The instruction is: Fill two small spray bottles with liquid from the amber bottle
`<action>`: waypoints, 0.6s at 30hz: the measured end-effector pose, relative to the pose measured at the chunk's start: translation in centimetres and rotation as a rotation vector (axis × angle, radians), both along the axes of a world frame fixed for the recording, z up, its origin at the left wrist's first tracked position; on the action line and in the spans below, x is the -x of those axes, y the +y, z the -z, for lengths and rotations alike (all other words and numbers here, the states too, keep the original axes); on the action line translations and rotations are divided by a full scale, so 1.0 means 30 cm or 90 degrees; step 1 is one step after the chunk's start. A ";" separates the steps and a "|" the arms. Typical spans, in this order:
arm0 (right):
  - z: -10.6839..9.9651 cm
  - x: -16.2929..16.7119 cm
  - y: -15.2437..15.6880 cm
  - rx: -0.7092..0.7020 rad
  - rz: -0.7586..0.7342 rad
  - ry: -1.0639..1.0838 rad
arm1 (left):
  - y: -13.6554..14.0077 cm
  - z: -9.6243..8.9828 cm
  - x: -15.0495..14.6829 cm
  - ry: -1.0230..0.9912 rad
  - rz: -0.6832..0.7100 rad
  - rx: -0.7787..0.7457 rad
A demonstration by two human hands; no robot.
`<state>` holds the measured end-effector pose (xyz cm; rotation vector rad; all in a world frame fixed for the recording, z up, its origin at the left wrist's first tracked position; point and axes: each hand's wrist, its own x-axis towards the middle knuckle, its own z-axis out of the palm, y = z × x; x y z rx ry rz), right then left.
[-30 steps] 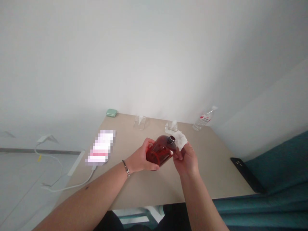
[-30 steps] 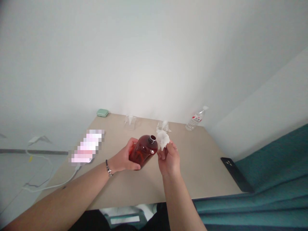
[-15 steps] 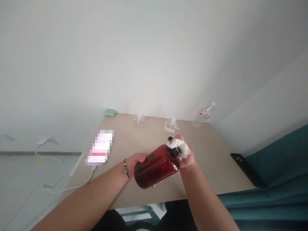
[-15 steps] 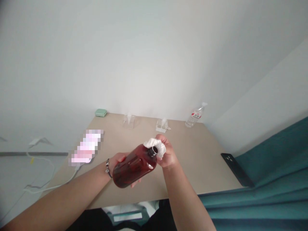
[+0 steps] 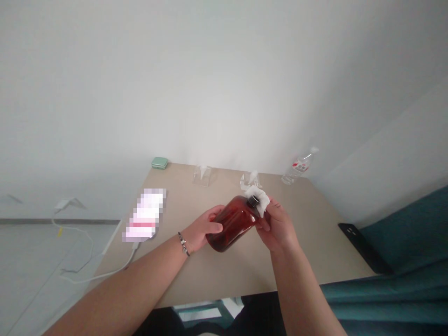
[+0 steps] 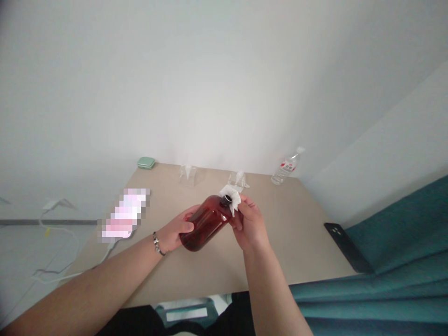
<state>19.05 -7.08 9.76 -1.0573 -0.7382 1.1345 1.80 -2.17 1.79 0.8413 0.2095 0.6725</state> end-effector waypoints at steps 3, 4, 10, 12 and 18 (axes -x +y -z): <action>0.025 -0.042 0.012 0.013 0.030 0.019 | 0.003 0.021 -0.009 0.042 -0.074 -0.054; 0.036 -0.072 0.017 0.014 0.052 0.021 | 0.002 0.025 -0.010 0.049 -0.088 -0.066; 0.111 -0.351 0.034 0.089 0.280 -0.402 | 0.000 0.013 -0.012 0.077 -0.150 -0.078; 0.139 -0.430 0.024 0.155 0.259 -0.663 | 0.005 0.014 -0.015 0.083 -0.177 -0.071; 0.189 -0.478 -0.029 0.223 0.116 -0.995 | 0.023 0.032 -0.026 0.095 -0.213 -0.092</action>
